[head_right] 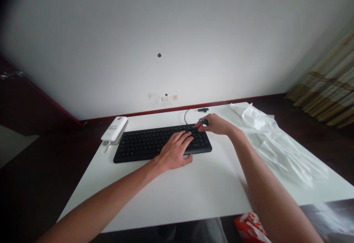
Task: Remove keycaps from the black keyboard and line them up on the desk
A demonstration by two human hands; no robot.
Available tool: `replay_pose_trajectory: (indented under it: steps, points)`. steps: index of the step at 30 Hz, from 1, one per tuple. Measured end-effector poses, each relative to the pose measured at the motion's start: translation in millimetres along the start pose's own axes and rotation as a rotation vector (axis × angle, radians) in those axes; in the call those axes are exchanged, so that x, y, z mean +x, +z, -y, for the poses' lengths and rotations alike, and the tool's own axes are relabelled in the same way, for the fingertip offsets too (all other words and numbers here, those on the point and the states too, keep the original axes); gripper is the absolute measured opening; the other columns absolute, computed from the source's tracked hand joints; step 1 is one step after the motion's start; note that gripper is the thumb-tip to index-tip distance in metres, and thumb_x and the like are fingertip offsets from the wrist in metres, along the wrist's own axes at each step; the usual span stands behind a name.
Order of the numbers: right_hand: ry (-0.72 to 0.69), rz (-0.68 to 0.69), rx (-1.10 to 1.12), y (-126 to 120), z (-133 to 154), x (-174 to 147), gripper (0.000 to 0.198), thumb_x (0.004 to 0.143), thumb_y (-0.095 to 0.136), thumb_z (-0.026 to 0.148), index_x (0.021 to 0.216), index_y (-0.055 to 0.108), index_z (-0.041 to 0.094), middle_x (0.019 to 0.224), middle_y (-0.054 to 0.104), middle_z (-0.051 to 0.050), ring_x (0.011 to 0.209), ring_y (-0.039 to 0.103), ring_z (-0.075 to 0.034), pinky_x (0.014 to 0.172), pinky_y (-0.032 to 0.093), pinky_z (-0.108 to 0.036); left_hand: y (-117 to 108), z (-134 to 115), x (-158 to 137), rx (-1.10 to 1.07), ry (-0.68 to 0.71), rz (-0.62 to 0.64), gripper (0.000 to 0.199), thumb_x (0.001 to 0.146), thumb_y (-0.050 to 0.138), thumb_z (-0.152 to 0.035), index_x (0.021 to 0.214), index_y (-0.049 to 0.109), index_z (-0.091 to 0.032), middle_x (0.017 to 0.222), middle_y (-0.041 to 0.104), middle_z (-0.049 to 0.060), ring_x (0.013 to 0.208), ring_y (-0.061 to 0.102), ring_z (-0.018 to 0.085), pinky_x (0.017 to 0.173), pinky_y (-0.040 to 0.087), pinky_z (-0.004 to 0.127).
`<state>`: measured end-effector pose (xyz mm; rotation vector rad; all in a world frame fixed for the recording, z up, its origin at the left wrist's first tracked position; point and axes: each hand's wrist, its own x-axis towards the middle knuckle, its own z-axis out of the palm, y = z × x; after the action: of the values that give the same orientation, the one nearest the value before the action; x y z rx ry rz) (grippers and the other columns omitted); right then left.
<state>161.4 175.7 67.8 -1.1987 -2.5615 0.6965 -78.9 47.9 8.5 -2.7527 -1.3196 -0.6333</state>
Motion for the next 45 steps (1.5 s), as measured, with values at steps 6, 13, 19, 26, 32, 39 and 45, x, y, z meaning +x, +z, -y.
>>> replay_pose_trajectory:
  steps: [6, 13, 19, 26, 32, 39, 45]
  points:
    - [-0.008, 0.022, -0.043, 8, 13, 1, 0.017, 0.084, 0.071, 0.036, 0.094, 0.082, 0.027, 0.086, 0.081, -0.003, 0.076, 0.071, -0.022, 0.073, 0.052, -0.031, 0, 0, 1, -0.026, -0.017, 0.004, 0.061, 0.089, 0.061, -0.041, 0.143, 0.054, -0.012, 0.156, 0.048, 0.014, 0.144, 0.041, 0.033, 0.123, 0.032, 0.047]
    - [-0.029, 0.058, -0.222, 14, 16, 3, 0.012, 0.088, 0.067, 0.029, 0.083, 0.076, 0.024, 0.075, 0.076, -0.005, 0.069, 0.068, -0.021, 0.065, 0.044, -0.031, 1, 0, 2, -0.049, -0.038, 0.02, 0.062, 0.089, 0.061, -0.041, 0.143, 0.053, -0.013, 0.156, 0.048, 0.014, 0.145, 0.04, 0.033, 0.125, 0.029, 0.047]
    - [0.014, 0.032, -0.249, 20, 17, 3, 0.009, 0.088, 0.07, 0.03, 0.086, 0.076, 0.024, 0.079, 0.077, -0.006, 0.076, 0.071, -0.025, 0.068, 0.046, -0.031, 0, 0, 3, -0.059, -0.042, 0.029, 0.062, 0.089, 0.061, -0.042, 0.144, 0.052, -0.012, 0.156, 0.047, 0.014, 0.145, 0.041, 0.033, 0.125, 0.029, 0.047]
    - [0.04, 0.046, -0.308, 22, 22, 3, 0.008, 0.088, 0.07, 0.029, 0.088, 0.076, 0.025, 0.082, 0.077, -0.007, 0.079, 0.072, -0.026, 0.069, 0.047, -0.031, -1, 0, 3, -0.073, -0.05, 0.051, 0.065, 0.09, 0.06, -0.042, 0.147, 0.049, -0.014, 0.158, 0.046, 0.013, 0.146, 0.039, 0.034, 0.125, 0.028, 0.049]
    - [0.066, 0.051, -0.321, 26, 21, 3, 0.007, 0.09, 0.069, 0.029, 0.091, 0.074, 0.025, 0.09, 0.078, -0.007, 0.083, 0.073, -0.028, 0.068, 0.047, -0.032, -2, 0, 4, -0.072, -0.068, 0.072, 0.066, 0.089, 0.061, -0.042, 0.148, 0.049, -0.014, 0.158, 0.045, 0.012, 0.147, 0.039, 0.033, 0.126, 0.026, 0.048]
    - [0.064, 0.08, -0.152, 15, 12, 1, 0.007, 0.086, 0.074, 0.03, 0.091, 0.077, 0.026, 0.089, 0.079, -0.005, 0.084, 0.074, -0.027, 0.073, 0.05, -0.032, -3, -2, 6, -0.083, -0.093, 0.093, 0.066, 0.087, 0.063, -0.04, 0.147, 0.05, -0.015, 0.159, 0.045, 0.012, 0.147, 0.038, 0.032, 0.126, 0.025, 0.048]
    - [0.062, -0.16, -0.034, 5, 19, -3, 0.023, 0.096, 0.062, 0.043, 0.101, 0.078, 0.027, 0.102, 0.081, -0.005, 0.093, 0.074, -0.027, 0.085, 0.052, -0.035, -4, -4, 7, -0.082, -0.111, 0.105, 0.066, 0.086, 0.064, -0.041, 0.146, 0.05, -0.017, 0.161, 0.041, 0.01, 0.148, 0.037, 0.032, 0.127, 0.024, 0.047]
